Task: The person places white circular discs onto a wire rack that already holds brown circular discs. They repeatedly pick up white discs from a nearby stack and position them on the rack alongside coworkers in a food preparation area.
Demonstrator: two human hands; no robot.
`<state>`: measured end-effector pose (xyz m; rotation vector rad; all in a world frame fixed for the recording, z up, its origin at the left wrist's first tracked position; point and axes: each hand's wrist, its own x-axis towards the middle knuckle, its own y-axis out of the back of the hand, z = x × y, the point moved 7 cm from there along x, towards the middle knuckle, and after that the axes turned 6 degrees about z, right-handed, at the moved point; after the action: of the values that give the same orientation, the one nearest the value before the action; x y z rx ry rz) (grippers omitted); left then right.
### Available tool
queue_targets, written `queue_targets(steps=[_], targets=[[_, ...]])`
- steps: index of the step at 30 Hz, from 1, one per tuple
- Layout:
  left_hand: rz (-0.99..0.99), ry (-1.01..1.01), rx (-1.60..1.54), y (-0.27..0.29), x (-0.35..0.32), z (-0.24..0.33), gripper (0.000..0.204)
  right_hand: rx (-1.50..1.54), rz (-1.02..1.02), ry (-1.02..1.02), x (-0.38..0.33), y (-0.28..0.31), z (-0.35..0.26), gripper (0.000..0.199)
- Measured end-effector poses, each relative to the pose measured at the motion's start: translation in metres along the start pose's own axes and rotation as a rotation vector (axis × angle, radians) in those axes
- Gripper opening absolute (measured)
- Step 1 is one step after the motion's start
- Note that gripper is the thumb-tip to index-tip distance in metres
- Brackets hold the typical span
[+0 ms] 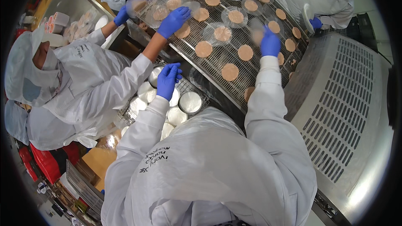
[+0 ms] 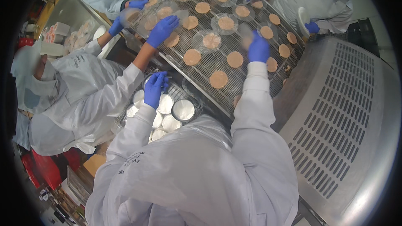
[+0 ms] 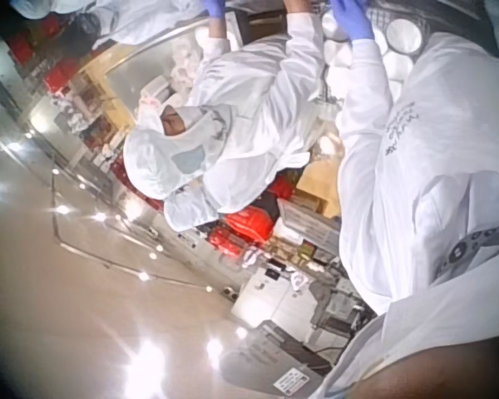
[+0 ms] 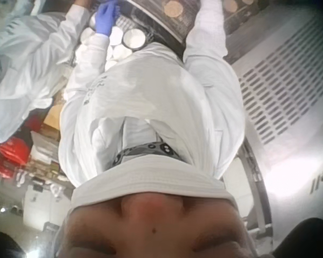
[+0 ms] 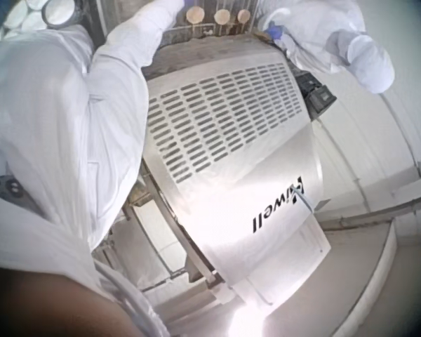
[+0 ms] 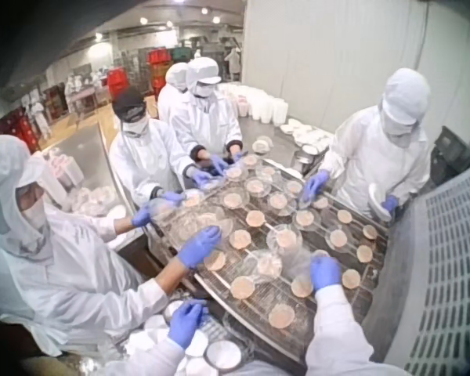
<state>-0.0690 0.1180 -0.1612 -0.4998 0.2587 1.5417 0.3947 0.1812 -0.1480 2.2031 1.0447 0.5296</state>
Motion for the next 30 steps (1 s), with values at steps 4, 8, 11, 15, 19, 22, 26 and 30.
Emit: queue_targets(steps=[4,8,11,15,19,22,26,30], targets=[[0.04,0.086,-0.029,0.04,0.009,-0.031,0.022,-0.549,-0.055,0.278,-0.013,-0.073,-0.014,0.039],[0.076,0.156,-0.01,0.095,0.02,-0.055,0.025,-0.302,-0.339,0.152,-0.102,-0.143,-0.077,0.041],[0.154,0.185,-0.072,0.154,0.028,-0.104,0.026,-0.151,-0.233,0.631,-0.188,-0.211,-0.105,0.045],[0.348,0.34,-0.165,0.302,0.015,-0.178,0.029,0.293,-0.754,0.667,-0.346,-0.32,-0.234,0.04],[0.552,0.55,-0.288,0.4,-0.001,-0.311,0.031,-0.128,-1.485,0.705,-0.471,-0.477,-0.145,0.033],[0.627,0.665,-0.338,0.44,-0.027,-0.389,0.034,-0.432,-1.663,0.919,-0.534,-0.534,-0.109,0.033],[0.595,0.754,-0.18,0.47,-0.053,-0.461,0.038,-0.264,-1.674,0.93,-0.589,-0.568,-0.1,0.034],[0.63,0.522,0.631,0.5,-0.059,-0.461,0.049,-0.412,-1.766,0.973,-0.629,-0.591,-0.082,0.035]])
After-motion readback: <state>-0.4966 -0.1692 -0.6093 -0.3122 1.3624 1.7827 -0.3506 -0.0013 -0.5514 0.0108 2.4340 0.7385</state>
